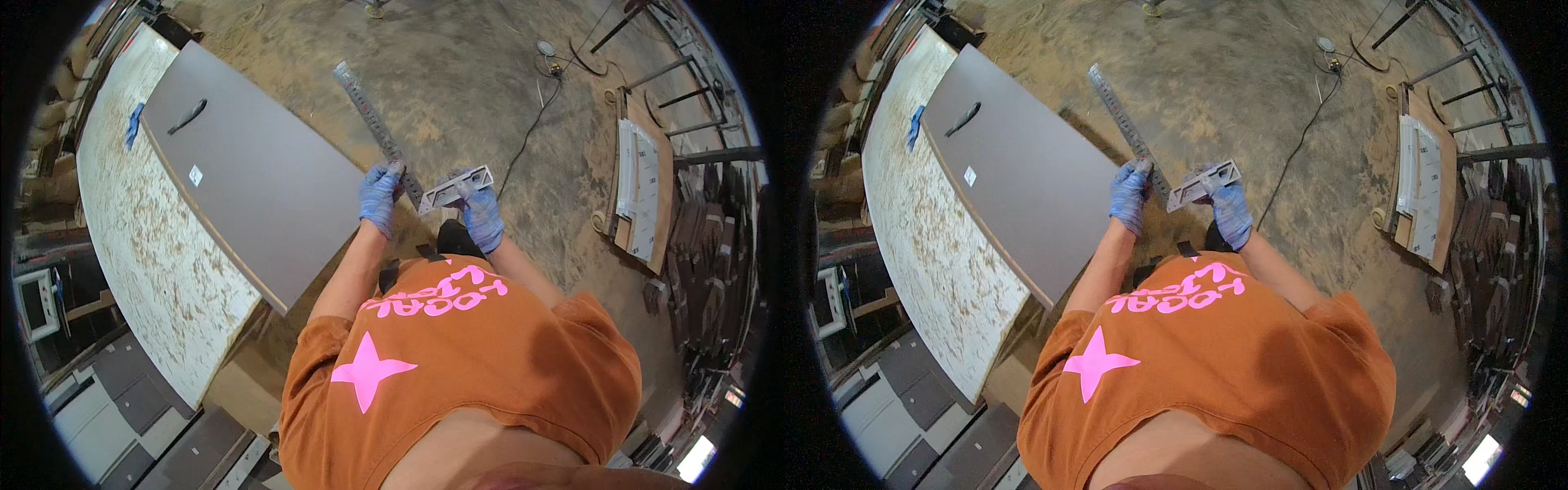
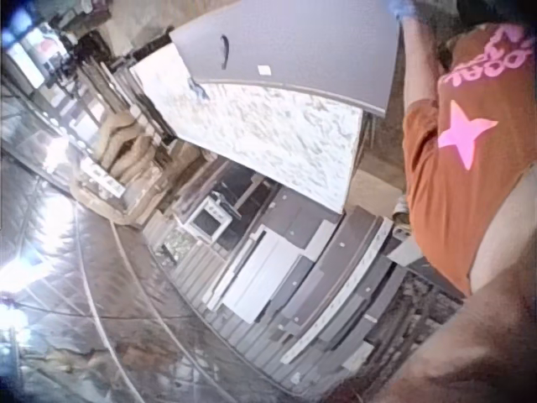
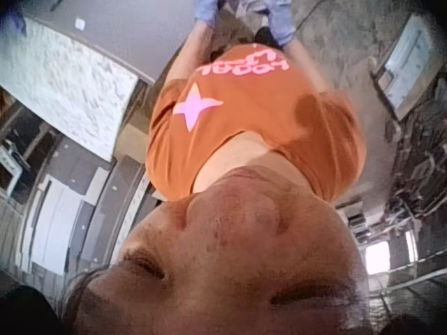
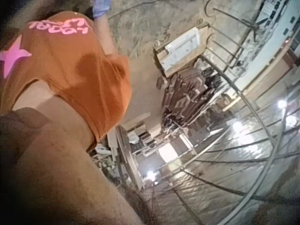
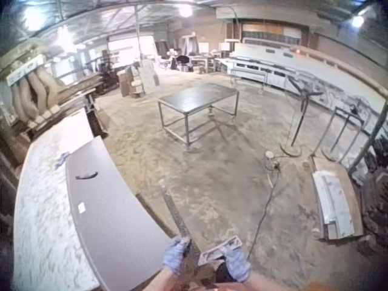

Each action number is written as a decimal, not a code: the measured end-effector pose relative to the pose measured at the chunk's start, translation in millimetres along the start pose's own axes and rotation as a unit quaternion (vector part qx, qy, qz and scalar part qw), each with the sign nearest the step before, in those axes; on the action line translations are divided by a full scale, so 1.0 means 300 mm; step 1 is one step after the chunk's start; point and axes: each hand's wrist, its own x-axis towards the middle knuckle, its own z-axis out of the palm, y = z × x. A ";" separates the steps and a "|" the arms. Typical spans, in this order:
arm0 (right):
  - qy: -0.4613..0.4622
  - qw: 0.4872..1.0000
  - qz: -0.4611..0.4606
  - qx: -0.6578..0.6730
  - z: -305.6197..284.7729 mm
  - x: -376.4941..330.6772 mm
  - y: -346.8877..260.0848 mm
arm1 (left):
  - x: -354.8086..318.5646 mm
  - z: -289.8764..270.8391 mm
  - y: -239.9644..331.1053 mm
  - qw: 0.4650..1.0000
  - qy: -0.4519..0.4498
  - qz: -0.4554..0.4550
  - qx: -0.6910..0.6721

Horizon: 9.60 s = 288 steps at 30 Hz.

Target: The person puts on blue gloves and uses a utility knife to score and snap a large gray sheet on a workbench. They flip the sheet, score the opposite side, and then measure the cut piece with a tape measure.

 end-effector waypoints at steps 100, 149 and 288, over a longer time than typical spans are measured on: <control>-0.771 0.507 0.206 -0.327 3.665 3.134 1.078 | 2.150 -1.614 1.614 0.553 0.811 -0.096 0.166; -0.674 0.545 0.048 -0.496 3.784 2.806 1.540 | 2.024 -2.403 1.676 0.517 0.763 -0.111 0.371; -0.631 0.478 -0.174 -0.585 3.592 2.667 1.317 | 2.058 -2.362 1.638 0.450 0.774 -0.063 0.442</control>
